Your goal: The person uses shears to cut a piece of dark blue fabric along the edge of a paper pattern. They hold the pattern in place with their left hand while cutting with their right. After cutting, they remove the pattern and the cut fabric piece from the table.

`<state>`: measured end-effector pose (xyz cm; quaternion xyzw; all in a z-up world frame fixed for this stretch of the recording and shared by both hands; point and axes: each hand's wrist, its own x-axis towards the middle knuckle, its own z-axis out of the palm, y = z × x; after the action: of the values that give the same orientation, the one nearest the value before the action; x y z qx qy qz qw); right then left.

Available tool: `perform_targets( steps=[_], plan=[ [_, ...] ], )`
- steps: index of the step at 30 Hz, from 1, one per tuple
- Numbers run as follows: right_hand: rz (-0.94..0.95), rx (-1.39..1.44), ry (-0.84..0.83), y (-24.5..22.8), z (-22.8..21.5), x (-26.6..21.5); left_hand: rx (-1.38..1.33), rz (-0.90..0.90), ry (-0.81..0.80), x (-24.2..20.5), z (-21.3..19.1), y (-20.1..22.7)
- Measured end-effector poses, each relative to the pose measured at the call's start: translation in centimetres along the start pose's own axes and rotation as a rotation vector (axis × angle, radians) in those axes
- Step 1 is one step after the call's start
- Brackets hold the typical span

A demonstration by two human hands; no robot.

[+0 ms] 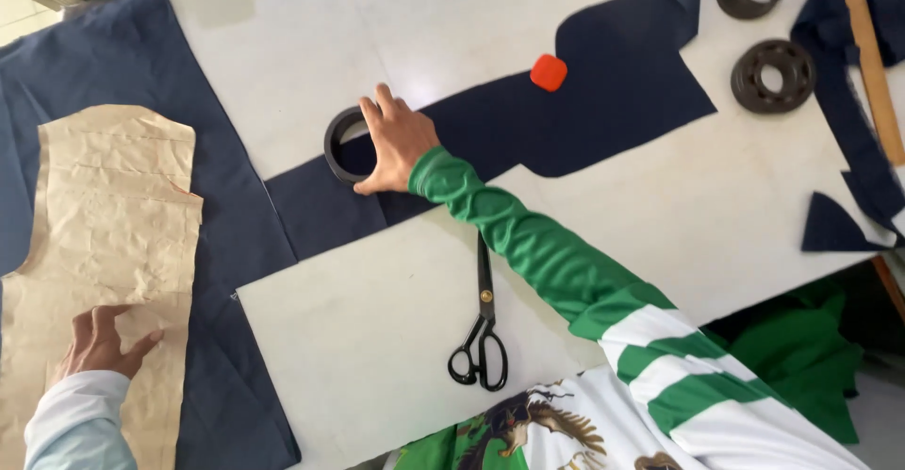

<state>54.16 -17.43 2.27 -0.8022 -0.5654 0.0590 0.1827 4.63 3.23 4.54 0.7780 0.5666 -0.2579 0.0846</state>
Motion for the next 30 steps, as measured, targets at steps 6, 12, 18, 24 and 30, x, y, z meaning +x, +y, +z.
perform_targets(
  steps=[6, 12, 18, 24, 30],
  plan=[
    [0.314, 0.252, -0.166, 1.8, -6.0, 1.8, 0.076, -0.034, 0.022, 0.8, 0.3, 0.0],
    [0.394, 0.197, 0.119, 9.9, -7.6, 5.1, 0.066, -0.026, 0.027, 1.0, 0.6, -0.3],
    [0.598, -0.019, 0.083, 16.3, -10.4, 5.7, 0.043, -0.066, 0.020, 2.3, 1.6, -0.4],
    [0.663, -0.064, 0.152, 21.8, -10.2, 5.2, 0.100, -0.090, 0.005, 2.4, 1.6, -0.7],
    [0.525, -0.005, 0.365, 26.2, -9.6, 2.6, 0.084, -0.107, 0.009, 2.0, 1.0, 0.1]
  ],
)
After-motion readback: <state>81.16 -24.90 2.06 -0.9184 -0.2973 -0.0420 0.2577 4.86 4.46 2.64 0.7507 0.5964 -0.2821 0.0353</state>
